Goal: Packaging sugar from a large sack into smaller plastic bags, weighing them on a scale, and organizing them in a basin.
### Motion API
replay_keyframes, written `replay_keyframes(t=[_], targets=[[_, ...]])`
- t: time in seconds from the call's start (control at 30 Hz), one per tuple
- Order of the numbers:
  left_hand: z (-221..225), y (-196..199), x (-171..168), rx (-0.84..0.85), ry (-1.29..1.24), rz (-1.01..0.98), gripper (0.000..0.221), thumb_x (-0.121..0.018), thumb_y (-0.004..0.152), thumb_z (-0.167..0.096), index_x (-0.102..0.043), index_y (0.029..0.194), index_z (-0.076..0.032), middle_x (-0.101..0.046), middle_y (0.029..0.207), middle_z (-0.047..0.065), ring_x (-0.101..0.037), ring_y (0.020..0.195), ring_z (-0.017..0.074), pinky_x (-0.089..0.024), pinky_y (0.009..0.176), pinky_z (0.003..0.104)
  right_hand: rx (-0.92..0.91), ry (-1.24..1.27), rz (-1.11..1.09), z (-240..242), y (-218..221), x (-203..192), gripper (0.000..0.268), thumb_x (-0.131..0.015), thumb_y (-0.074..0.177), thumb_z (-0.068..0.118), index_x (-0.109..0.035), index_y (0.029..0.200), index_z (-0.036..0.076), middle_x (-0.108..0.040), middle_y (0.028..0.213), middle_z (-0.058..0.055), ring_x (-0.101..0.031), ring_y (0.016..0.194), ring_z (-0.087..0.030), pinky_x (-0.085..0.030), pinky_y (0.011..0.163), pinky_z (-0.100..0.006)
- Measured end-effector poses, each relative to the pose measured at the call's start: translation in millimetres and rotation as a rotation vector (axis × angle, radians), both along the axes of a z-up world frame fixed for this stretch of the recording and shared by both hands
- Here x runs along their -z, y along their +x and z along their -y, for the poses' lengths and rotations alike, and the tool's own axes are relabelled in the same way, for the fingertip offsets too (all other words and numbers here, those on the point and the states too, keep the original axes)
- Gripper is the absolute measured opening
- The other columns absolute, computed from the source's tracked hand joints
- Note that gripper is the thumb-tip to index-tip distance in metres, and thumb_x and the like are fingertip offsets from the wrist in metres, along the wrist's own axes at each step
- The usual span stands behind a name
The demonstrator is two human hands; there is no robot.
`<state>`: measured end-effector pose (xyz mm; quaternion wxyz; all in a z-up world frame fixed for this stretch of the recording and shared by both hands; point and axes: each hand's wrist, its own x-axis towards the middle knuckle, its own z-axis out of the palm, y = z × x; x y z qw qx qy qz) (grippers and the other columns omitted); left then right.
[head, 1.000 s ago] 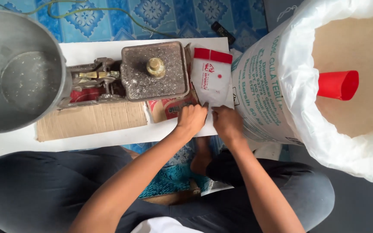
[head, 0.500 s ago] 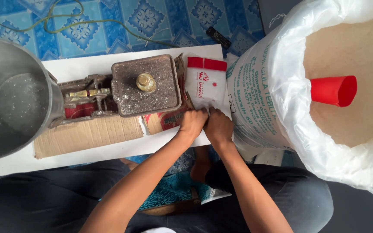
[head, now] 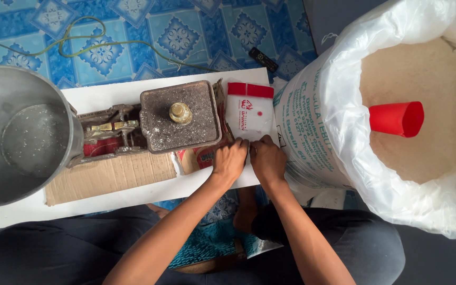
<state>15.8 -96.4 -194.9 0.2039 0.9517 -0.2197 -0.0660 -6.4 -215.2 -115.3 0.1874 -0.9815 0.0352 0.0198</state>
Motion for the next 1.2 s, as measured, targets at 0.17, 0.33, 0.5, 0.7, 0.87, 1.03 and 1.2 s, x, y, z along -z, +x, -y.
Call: replay_keyframes(t=[0.17, 0.33, 0.5, 0.7, 0.87, 1.03, 1.2], targets=[[-2, -1, -3, -0.032, 0.002, -0.034, 0.035, -0.058, 0.086, -0.005, -0.064, 0.120, -0.010, -0.061, 0.114, 0.010, -0.071, 0.071, 0.0419, -0.058, 0.061, 0.053, -0.037, -0.023, 0.073, 6, -4, 9, 0.014, -0.064, 0.090, 0.015, -0.077, 0.093, 0.009, -0.067, 0.087, -0.009, -0.070, 0.076, -0.029, -0.057, 0.064, -0.040], [-5, -1, -9, -0.036, 0.002, -0.099, 0.040, -0.056, 0.086, -0.004, -0.063, 0.125, -0.013, -0.059, 0.113, 0.007, -0.071, 0.074, 0.0428, -0.058, 0.065, 0.055, -0.102, -0.118, 0.094, 14, -11, -8, 0.011, -0.067, 0.083, 0.016, -0.077, 0.085, 0.013, -0.068, 0.083, -0.005, -0.068, 0.075, -0.025, -0.054, 0.069, -0.038], [-8, 5, -4, -0.054, -0.036, -0.179, 0.043, -0.066, 0.082, -0.007, -0.064, 0.124, -0.015, -0.058, 0.112, 0.006, -0.070, 0.080, 0.0435, -0.058, 0.070, 0.055, -0.275, -0.165, 0.135, 30, -12, -40, 0.013, -0.068, 0.075, 0.022, -0.070, 0.087, 0.024, -0.071, 0.085, 0.005, -0.071, 0.084, -0.019, -0.052, 0.081, -0.034], [-8, 1, -52, -0.102, -0.119, -0.139, 0.026, -0.067, 0.083, -0.028, -0.073, 0.104, -0.015, -0.061, 0.096, 0.002, -0.071, 0.075, 0.0334, -0.058, 0.061, 0.042, -0.158, 0.203, 0.070, 31, -10, -135, 0.015, -0.065, 0.079, 0.017, -0.066, 0.094, 0.015, -0.071, 0.085, -0.005, -0.070, 0.087, -0.030, -0.053, 0.083, -0.042], [-12, -13, -104, -0.104, -0.302, -0.157, 0.029, -0.069, 0.081, -0.032, -0.074, 0.095, -0.007, -0.061, 0.098, 0.004, -0.069, 0.079, 0.0344, -0.058, 0.064, 0.043, -0.057, 0.333, 0.132, 40, -10, -196, 0.018, -0.064, 0.084, 0.011, -0.066, 0.102, 0.011, -0.070, 0.080, -0.010, -0.070, 0.082, -0.032, -0.052, 0.077, -0.042], [-19, -15, -151, -0.052, -0.674, -0.086, 0.015, -0.075, 0.074, -0.025, -0.072, 0.080, -0.012, -0.054, 0.093, -0.001, -0.059, 0.075, 0.0215, -0.054, 0.068, 0.032, 0.024, 0.423, 0.345, 54, -14, -250, 0.026, -0.061, 0.088, -0.007, -0.069, 0.109, 0.007, -0.068, 0.077, -0.011, -0.065, 0.060, -0.023, -0.053, 0.063, -0.034], [-20, -12, -212, -0.078, -1.053, -0.443, 0.016, -0.080, 0.077, -0.029, -0.074, 0.075, -0.014, -0.057, 0.053, -0.007, -0.050, 0.058, 0.0012, -0.038, 0.053, 0.016, 0.142, 0.595, 0.467, 88, -17, -279, 0.019, -0.054, 0.102, 0.003, -0.065, 0.117, 0.001, -0.066, 0.083, -0.012, -0.059, 0.059, -0.015, -0.049, 0.054, -0.025]])
